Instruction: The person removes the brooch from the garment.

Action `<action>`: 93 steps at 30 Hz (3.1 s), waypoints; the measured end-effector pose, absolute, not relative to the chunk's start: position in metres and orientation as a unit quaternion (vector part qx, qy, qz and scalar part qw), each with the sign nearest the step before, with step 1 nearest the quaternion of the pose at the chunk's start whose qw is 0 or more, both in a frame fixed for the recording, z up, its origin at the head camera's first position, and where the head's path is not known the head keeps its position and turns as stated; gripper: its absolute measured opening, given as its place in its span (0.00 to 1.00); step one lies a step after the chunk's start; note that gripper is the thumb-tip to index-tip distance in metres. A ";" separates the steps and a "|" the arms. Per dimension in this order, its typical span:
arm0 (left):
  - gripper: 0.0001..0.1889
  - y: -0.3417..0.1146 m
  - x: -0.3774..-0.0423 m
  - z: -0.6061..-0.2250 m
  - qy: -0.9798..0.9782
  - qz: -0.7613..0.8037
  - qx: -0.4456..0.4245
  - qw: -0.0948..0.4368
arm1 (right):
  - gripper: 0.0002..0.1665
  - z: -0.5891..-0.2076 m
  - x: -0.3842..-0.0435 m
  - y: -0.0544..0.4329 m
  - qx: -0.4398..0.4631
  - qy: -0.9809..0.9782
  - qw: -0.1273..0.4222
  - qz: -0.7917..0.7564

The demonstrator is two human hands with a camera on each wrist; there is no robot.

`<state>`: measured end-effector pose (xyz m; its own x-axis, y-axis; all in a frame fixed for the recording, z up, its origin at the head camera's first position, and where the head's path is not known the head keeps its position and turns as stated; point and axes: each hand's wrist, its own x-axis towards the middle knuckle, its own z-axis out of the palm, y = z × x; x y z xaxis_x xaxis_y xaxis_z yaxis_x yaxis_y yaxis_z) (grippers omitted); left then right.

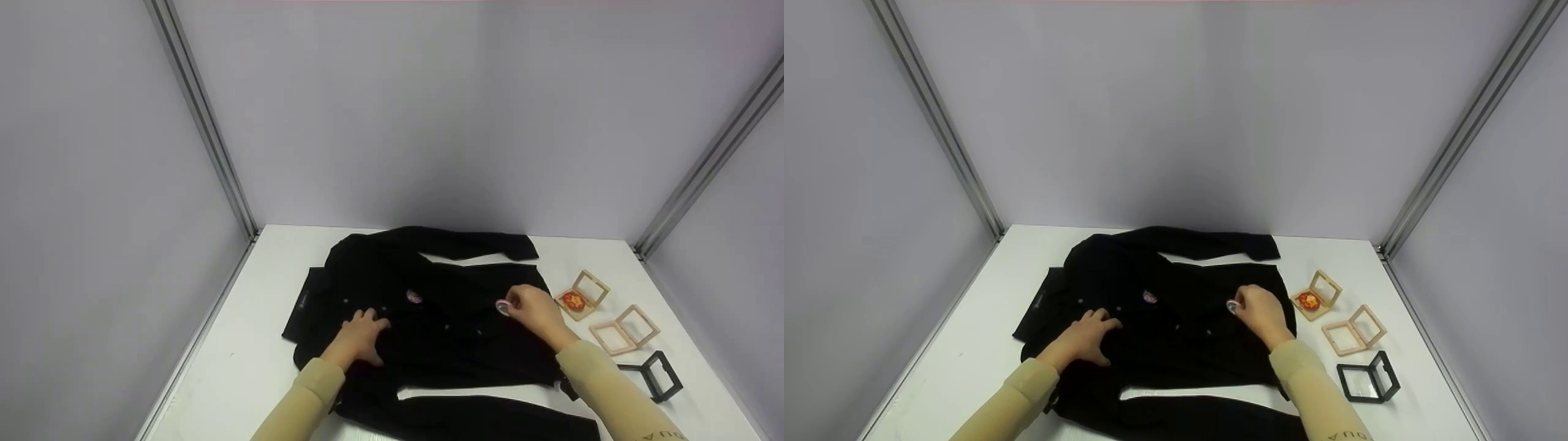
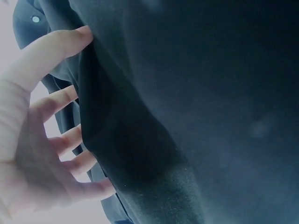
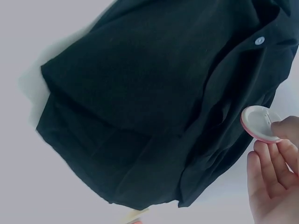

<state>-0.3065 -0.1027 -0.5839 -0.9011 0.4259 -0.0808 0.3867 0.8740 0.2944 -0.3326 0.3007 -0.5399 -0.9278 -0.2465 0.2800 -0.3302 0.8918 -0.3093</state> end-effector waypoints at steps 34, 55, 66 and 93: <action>0.40 -0.102 -0.309 -0.584 0.967 0.127 0.202 0.090 | 0.07 -0.537 -0.323 0.358 0.104 -0.981 0.070 0.149; 0.39 -0.104 -0.306 -0.583 0.964 0.146 0.204 0.083 | 0.10 -0.526 -0.320 0.406 0.097 -0.988 0.032 0.117; 0.40 -0.102 -0.306 -0.587 0.966 0.132 0.208 0.077 | 0.10 -0.514 -0.311 0.449 0.038 -0.993 0.007 0.116; 0.39 -0.099 -0.303 -0.586 0.966 0.133 0.208 0.078 | 0.08 -0.549 -0.286 0.474 0.022 -0.993 0.111 0.022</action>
<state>-0.3027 -0.0993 -0.5862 -0.9012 0.4225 -0.0964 0.3808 0.8783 0.2890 -0.2865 0.4737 -0.5494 -0.9744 -0.0397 0.2211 -0.0493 0.9981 -0.0382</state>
